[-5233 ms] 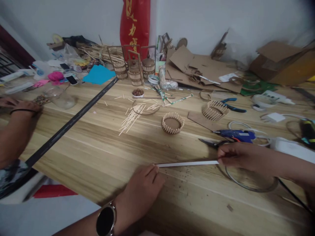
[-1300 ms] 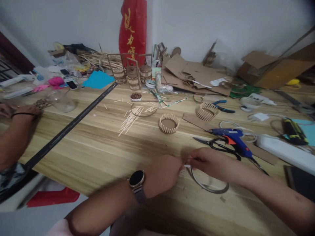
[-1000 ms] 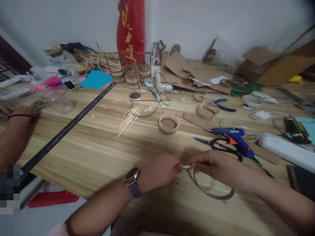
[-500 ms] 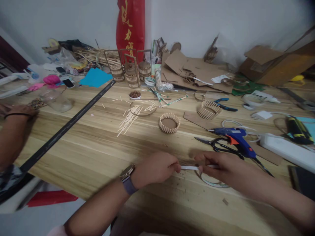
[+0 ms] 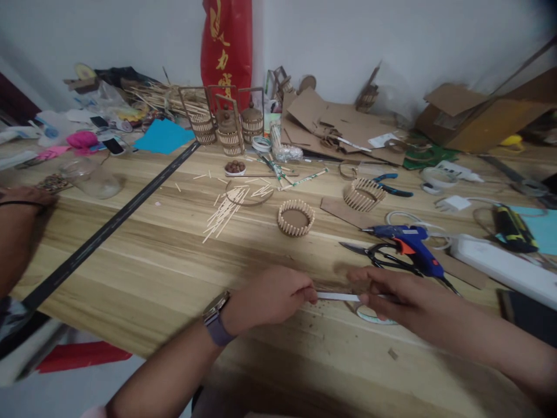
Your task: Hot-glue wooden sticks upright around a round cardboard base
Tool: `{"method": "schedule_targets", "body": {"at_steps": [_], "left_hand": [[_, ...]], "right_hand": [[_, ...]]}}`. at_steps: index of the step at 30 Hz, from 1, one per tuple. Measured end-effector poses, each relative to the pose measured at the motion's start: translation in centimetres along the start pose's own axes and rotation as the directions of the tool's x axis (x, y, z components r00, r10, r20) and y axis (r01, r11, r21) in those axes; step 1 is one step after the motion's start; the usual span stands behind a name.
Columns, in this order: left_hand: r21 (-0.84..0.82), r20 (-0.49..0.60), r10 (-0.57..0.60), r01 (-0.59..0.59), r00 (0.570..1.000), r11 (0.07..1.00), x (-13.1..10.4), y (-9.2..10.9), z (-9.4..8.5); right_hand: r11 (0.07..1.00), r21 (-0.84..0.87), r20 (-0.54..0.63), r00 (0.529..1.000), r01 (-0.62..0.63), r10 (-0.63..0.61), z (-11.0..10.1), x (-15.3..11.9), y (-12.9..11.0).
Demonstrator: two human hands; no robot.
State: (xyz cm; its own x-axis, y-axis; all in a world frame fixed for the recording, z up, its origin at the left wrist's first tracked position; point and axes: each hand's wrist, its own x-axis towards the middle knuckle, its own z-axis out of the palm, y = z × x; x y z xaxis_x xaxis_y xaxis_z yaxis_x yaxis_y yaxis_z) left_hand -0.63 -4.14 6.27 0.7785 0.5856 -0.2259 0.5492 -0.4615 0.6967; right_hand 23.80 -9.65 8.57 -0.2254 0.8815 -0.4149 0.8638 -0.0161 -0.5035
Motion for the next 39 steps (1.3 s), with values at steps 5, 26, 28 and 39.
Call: {"method": "schedule_targets", "body": {"at_steps": [5,26,28,39], "left_hand": [[-0.004,-0.01,0.012,-0.012,1.0,1.0,-0.2,0.3,-0.3],[0.384,-0.107,-0.165,0.194,0.98,0.903,-0.5,0.2,1.4],[0.395,-0.111,-0.175,0.205,0.978,0.896,-0.6,0.0,1.4],[0.398,-0.124,-0.143,0.181,0.982,0.9,-1.1,-0.7,1.9]], "right_hand": [[0.997,0.046,0.047,0.997,-0.062,0.06,0.5,-0.2,0.7],[0.88,-0.462,0.061,0.986,-0.108,0.152,-0.8,3.5,-4.1],[0.899,-0.429,0.083,0.987,-0.092,0.14,-0.9,4.2,-4.0],[0.95,-0.313,0.219,0.973,-0.001,0.073,0.2,6.9,-2.2]]}}
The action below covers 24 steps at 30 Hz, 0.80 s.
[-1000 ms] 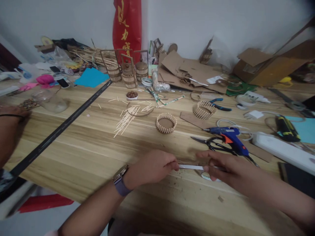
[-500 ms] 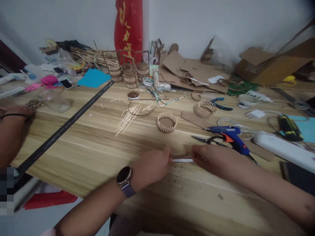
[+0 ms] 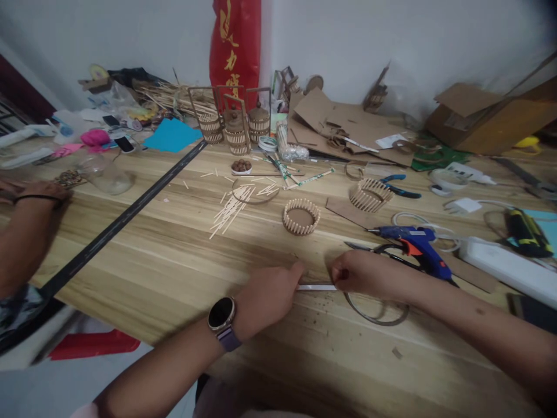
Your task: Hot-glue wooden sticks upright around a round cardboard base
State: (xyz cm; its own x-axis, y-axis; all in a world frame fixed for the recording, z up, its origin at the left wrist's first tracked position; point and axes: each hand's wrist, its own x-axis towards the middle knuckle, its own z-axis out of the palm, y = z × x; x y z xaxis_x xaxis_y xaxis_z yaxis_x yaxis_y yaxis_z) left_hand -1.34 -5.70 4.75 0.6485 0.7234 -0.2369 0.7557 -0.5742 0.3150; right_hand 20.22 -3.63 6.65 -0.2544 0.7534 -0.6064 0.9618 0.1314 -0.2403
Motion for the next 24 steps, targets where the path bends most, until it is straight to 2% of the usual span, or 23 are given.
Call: {"method": "schedule_targets", "body": {"at_steps": [11,24], "left_hand": [[-0.044,-0.019,0.079,-0.08,0.997,0.996,0.1,-0.8,0.2],[-0.095,0.013,0.1,-0.099,0.995,0.991,0.3,-1.2,0.0]], "right_hand": [[1.0,-0.016,0.034,0.999,-0.001,0.001,-0.1,0.3,0.2],[0.983,-0.176,0.042,0.997,-0.06,0.068,-1.0,0.2,-1.4]]}}
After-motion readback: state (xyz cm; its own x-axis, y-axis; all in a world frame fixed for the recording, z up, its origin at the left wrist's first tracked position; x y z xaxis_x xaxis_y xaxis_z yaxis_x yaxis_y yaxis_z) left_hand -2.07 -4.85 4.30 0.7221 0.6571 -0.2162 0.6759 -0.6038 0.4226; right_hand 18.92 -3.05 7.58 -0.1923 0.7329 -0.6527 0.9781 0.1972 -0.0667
